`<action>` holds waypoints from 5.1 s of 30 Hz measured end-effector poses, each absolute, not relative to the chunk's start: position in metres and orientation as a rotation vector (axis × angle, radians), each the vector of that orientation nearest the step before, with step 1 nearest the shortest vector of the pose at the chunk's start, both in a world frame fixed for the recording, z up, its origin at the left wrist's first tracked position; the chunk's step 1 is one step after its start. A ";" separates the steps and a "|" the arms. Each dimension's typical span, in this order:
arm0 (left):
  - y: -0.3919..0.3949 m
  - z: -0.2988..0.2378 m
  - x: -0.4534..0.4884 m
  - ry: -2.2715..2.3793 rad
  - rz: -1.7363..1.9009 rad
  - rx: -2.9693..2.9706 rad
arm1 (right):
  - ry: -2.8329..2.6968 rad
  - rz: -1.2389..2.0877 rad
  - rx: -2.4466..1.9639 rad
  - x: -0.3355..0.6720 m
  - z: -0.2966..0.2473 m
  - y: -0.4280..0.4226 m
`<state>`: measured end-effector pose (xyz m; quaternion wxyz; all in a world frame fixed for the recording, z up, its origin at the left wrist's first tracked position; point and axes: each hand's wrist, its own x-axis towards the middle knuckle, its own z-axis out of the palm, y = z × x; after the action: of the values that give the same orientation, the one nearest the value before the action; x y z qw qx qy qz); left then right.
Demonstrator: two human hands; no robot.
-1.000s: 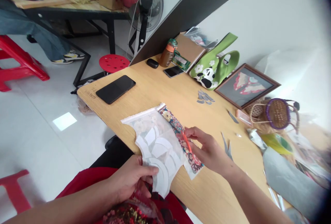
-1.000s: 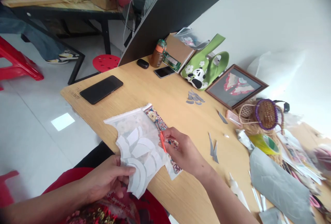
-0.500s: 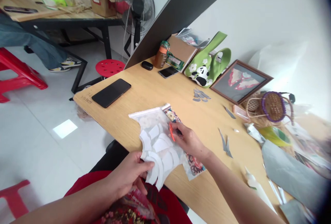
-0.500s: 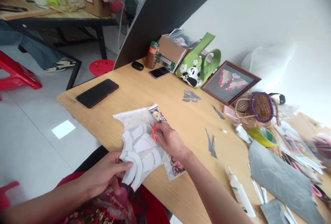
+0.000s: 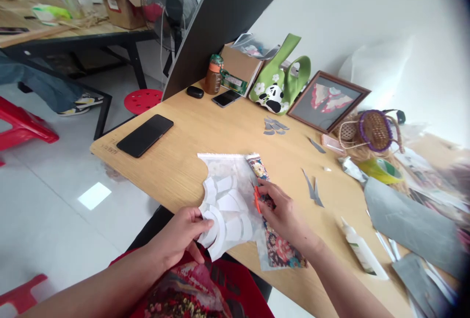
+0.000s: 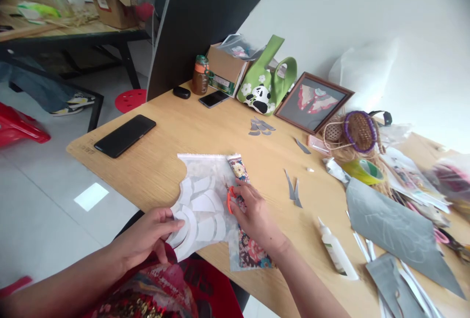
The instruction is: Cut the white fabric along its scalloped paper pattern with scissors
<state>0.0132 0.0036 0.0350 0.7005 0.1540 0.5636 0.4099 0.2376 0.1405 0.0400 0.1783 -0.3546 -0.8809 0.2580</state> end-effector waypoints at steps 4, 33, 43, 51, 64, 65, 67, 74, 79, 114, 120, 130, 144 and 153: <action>0.005 0.032 0.012 1.277 0.925 0.334 | -2.244 1.103 -1.140 0.232 0.053 0.108; 0.008 0.034 0.010 1.164 0.909 0.264 | -1.477 2.788 -1.268 0.201 0.052 0.100; 0.006 0.035 0.012 1.185 0.937 0.249 | -1.348 2.836 -1.205 0.200 0.048 0.099; 0.008 0.034 0.013 1.193 0.941 0.241 | -1.343 2.839 -1.215 0.197 0.048 0.099; 0.008 0.029 0.013 1.219 0.934 0.235 | -1.468 2.759 -1.249 0.192 0.053 0.098; 0.008 0.029 0.014 1.222 0.936 0.232 | -1.474 2.755 -1.261 0.191 0.054 0.098; 0.008 0.030 0.014 1.217 0.936 0.233 | -1.476 2.752 -1.282 0.190 0.055 0.098; 0.009 0.031 0.013 1.216 0.916 0.241 | -1.434 2.776 -1.256 0.191 0.052 0.098; 0.010 0.032 0.013 1.213 0.911 0.250 | -1.467 2.755 -1.288 0.190 0.050 0.098; 0.010 0.033 0.014 1.192 0.925 0.246 | -1.530 2.689 -1.347 0.188 0.052 0.097; 0.010 0.032 0.014 1.203 0.927 0.246 | -1.531 2.673 -1.361 0.188 0.054 0.098; 0.009 0.033 0.014 1.173 0.947 0.235 | -1.494 2.721 -1.286 0.189 0.051 0.097; 0.010 0.035 0.014 1.177 0.949 0.206 | -1.539 2.675 -1.342 0.187 0.054 0.097; 0.008 0.036 0.013 1.150 0.965 0.245 | -1.596 2.656 -1.376 0.187 0.055 0.098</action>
<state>0.0130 0.0083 0.0363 0.7244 0.1109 0.5211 0.4374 0.1870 0.0980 0.0554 -0.1241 -0.4027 -0.4670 0.7774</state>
